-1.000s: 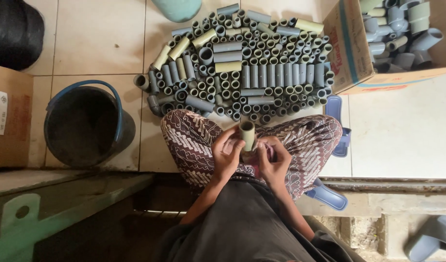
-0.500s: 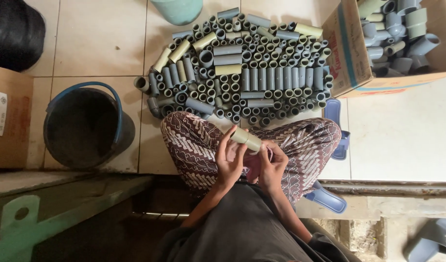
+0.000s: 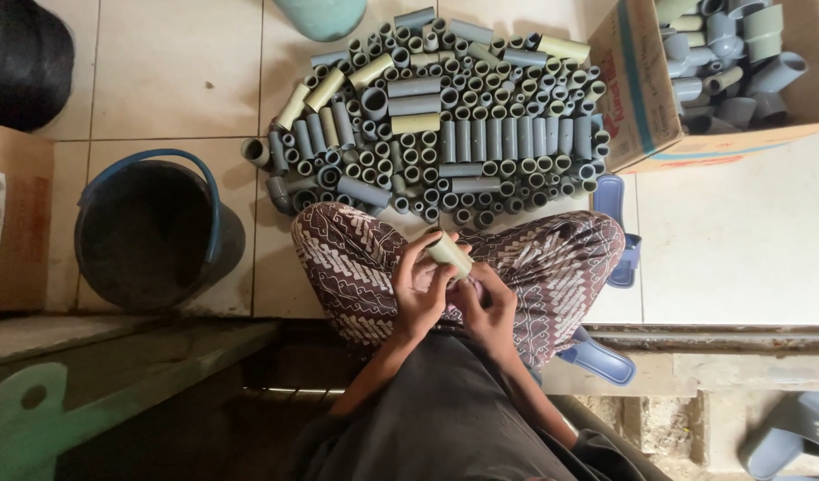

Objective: The person sits on the floor and wipes several small plastic pipe fittings with a cloth. They pick up each fitting, rub its exterior and interior surfaces, then place it back into the pile. The process repeats for multiple fittings throughout the clip.

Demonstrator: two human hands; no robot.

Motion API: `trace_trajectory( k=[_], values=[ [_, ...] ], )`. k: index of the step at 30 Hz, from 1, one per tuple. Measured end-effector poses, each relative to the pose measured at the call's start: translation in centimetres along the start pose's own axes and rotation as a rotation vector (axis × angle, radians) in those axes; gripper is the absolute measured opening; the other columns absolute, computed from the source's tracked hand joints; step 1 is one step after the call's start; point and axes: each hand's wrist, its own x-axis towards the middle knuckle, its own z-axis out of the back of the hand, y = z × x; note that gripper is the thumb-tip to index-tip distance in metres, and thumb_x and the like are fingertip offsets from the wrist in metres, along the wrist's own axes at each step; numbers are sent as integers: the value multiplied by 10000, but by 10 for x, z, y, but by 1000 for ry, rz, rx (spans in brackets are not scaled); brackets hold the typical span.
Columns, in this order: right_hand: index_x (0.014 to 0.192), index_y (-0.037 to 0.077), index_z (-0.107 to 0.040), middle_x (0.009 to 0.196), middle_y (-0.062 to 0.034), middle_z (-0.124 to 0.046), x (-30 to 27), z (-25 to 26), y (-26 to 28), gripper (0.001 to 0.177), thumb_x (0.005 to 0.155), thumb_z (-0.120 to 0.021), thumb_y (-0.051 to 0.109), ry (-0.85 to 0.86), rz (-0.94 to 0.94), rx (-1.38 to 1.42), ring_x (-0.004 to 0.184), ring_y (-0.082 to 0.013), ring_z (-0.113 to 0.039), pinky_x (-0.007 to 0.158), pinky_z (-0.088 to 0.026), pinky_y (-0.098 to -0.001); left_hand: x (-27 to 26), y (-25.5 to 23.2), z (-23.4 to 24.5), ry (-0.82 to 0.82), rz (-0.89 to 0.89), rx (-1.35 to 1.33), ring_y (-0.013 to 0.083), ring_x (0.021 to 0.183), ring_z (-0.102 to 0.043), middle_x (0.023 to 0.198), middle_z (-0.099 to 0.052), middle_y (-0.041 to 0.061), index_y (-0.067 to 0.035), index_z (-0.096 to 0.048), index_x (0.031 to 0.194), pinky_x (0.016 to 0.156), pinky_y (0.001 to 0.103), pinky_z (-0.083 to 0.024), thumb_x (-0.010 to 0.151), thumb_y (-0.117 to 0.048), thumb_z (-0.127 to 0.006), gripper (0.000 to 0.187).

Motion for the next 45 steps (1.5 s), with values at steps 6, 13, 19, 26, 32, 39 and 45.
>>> trace_trajectory(
  k=[6,13,19,26,32,39,45],
  values=[
    [980,-65,-712,751,-193,-724,-7,18,-8,139,964,-591,2,50,-504,639,624,-182,-722,556,-568,-309,21,-14,13,210,-11,-68,456,1116,-680,1256,-647,319,54,-430,1408,895,503,-613,931,-123,-725,588],
    [1053,-9,-775,901,-163,-726,0,15,-16,152,909,-743,27,19,-5,-31,831,-187,-671,771,-520,-373,15,-14,5,187,198,-182,496,1199,-601,1384,-552,332,-44,-271,1517,951,505,-585,880,103,-689,776],
    [965,57,-805,735,-92,-670,-7,18,-15,104,869,-781,87,41,161,-234,519,-200,-560,477,-449,-320,16,-18,1,152,75,-93,429,1097,-689,1200,-667,280,19,-408,1376,894,489,-608,908,-21,-731,570],
    [982,-48,-759,853,-133,-740,-24,31,-36,149,929,-656,45,129,-397,414,737,-129,-634,677,-527,-318,21,-8,18,322,126,-300,397,1102,-672,1192,-646,297,22,-415,1402,885,497,-579,883,-19,-752,620],
    [1126,-48,-721,887,-147,-715,-14,21,-22,238,961,-638,101,128,-307,368,824,-145,-641,725,-521,-343,26,-18,16,429,97,-338,476,1262,-562,1380,-535,382,-4,-221,1490,1030,618,-475,986,-56,-619,645],
    [987,-5,-795,834,-123,-709,-12,20,-13,133,881,-723,31,137,-97,65,782,-127,-604,705,-517,-360,18,-8,17,415,128,-383,489,1227,-589,1285,-585,350,-5,-274,1493,1028,645,-479,983,-100,-631,630],
    [972,-28,-717,855,-116,-732,-7,3,37,163,946,-663,124,143,-537,921,785,-142,-713,730,-527,-267,29,-15,21,471,161,-523,519,1216,-584,1284,-575,364,-33,-195,1571,1019,695,-460,985,-95,-624,729]
  ],
)
